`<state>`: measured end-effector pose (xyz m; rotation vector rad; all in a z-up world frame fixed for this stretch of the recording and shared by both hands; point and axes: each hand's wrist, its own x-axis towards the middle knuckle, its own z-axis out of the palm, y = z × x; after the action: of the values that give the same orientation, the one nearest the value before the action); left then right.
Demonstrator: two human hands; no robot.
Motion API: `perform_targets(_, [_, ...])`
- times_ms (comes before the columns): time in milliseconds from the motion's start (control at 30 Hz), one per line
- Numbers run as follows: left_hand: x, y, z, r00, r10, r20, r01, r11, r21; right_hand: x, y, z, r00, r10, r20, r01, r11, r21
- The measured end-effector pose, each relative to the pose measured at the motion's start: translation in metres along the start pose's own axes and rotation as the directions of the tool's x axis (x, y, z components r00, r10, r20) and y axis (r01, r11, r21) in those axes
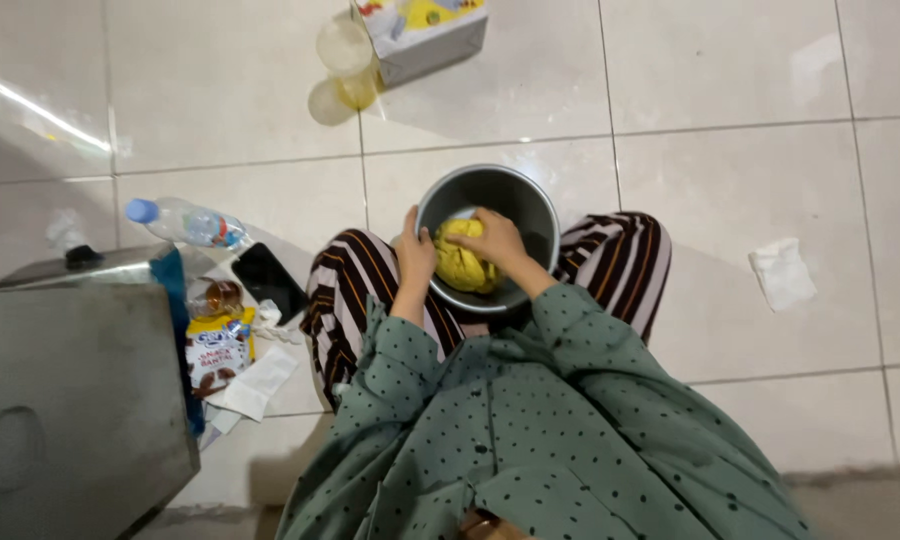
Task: The person kneads a yellow ball of dough in a metal bowl while sitting on the floor.
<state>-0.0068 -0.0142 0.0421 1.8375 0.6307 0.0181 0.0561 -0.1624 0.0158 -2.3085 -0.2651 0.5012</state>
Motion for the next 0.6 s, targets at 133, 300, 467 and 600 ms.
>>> perform_targets(133, [-0.011,0.018,-0.003,1.000,-0.007,0.004,0.007,1.000,0.016,0.001,-0.001,-0.019,0.975,-0.206,-0.079,0.180,0.950,-0.256])
perform_targets(300, [-0.007,0.021,-0.003,1.000,0.018,0.001,-0.018,0.996,0.090,-0.003,-0.001,-0.022,0.926,-0.360,-0.110,0.247,0.802,-0.544])
perform_targets(467, [0.006,0.014,0.000,1.000,-0.006,0.021,0.006,1.000,0.010,-0.015,0.037,0.040,0.879,-0.472,-0.070,0.335,0.714,-0.615])
perform_targets(600, [0.005,0.004,0.002,1.000,-0.004,0.021,0.003,1.000,0.009,-0.010,0.029,0.035,0.929,-0.369,-0.029,0.301,0.800,-0.519])
